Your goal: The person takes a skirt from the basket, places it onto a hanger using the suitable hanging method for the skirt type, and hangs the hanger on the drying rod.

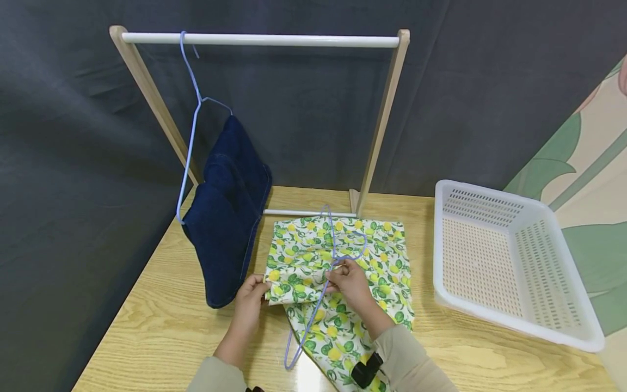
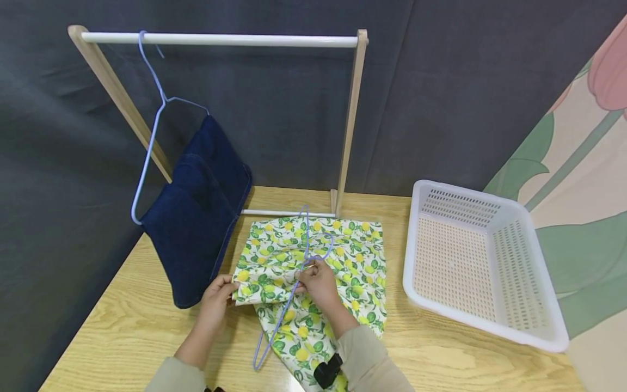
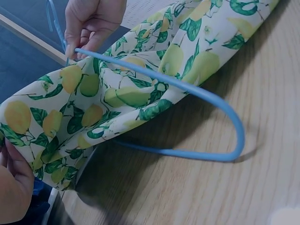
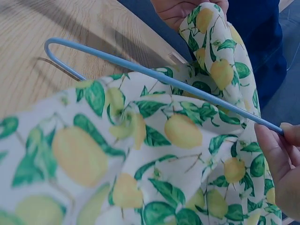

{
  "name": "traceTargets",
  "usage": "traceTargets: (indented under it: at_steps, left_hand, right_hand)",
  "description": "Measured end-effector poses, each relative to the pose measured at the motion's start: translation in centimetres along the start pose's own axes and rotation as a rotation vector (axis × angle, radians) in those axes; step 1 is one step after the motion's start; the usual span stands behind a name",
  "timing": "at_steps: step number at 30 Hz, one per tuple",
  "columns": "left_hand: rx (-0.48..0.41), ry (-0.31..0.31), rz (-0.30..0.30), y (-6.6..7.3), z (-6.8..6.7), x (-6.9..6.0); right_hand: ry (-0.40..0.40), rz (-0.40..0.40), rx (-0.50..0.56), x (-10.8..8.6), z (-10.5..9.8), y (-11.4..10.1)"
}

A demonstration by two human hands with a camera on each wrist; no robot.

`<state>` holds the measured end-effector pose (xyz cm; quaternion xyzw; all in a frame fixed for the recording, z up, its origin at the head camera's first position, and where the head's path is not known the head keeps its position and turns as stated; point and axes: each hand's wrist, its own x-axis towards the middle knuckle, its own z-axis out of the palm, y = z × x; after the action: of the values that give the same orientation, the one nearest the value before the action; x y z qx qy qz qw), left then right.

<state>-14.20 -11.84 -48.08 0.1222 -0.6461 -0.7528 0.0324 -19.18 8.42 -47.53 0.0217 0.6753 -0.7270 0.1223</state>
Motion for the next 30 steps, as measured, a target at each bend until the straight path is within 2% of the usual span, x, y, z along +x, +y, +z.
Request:
traceTargets:
  at_steps: [6,20,23,30]
  left_hand:
    - [-0.01,0.037,0.006,0.1,-0.4,0.3]
    - [-0.027,0.073,0.009,0.4,-0.9,0.5]
    - [0.015,0.084,-0.004,0.2,-1.2,0.6]
    - [0.195,0.125,-0.05,-0.9,-2.0,0.8]
  right_hand:
    - [0.022,-0.009,-0.03,-0.2,-0.3,0.0]
    - [0.06,0.01,0.014,0.2,-1.0,0.1]
    - [0.065,0.013,0.016,0.2,-1.1,0.0]
    - [0.045,0.024,0.026,0.2,-1.3,-0.2]
